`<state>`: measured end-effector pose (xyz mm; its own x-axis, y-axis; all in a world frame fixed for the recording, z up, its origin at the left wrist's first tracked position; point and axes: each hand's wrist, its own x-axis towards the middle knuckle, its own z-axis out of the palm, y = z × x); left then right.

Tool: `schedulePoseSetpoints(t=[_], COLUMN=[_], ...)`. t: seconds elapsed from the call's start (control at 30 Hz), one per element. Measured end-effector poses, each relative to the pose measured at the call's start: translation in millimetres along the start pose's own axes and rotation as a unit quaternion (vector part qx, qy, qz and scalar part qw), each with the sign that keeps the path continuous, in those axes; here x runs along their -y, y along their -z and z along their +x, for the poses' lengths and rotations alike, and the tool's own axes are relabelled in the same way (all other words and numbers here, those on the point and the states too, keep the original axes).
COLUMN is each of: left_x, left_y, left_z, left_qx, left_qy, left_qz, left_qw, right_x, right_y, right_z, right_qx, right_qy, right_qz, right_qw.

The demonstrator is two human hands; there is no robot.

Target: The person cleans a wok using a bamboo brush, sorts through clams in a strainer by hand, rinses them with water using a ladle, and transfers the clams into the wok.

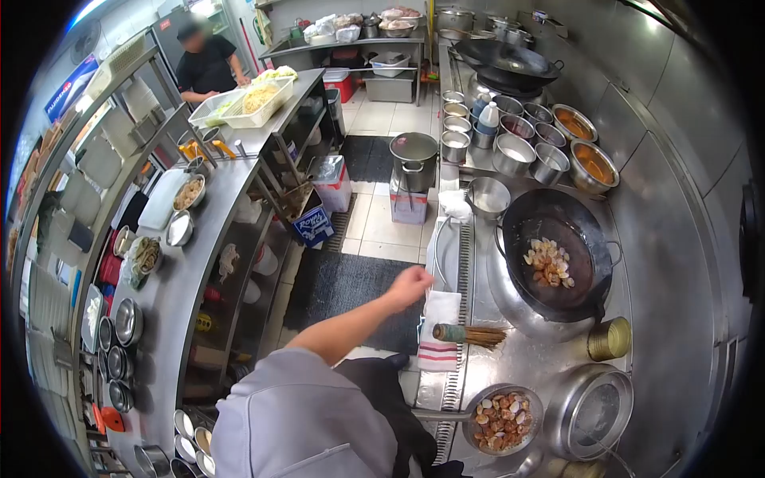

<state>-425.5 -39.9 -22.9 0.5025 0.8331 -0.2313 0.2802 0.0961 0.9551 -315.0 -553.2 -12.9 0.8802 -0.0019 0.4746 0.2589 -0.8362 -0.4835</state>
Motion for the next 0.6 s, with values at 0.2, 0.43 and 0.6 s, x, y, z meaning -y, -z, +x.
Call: schedulePoseSetpoints(t=[0.2, 0.43, 0.6], left_x=[112, 239, 284], left_y=[145, 315, 414], left_z=[38, 82, 135], left_qx=[-0.101, -0.106, -0.089], left_qy=[0.087, 0.225, 0.212], left_qz=[0.186, 0.203, 0.218], left_qw=[0.973, 0.947, 0.949], right_x=[46, 175, 300], right_y=[-18, -81, -137], right_z=[-2, -7, -9], right_qx=[-0.003, -0.018, -0.033], right_qy=[-0.001, 0.028, 0.057], right_qz=[-0.022, -0.058, -0.095], right_qw=[1.0, 0.998, 0.993])
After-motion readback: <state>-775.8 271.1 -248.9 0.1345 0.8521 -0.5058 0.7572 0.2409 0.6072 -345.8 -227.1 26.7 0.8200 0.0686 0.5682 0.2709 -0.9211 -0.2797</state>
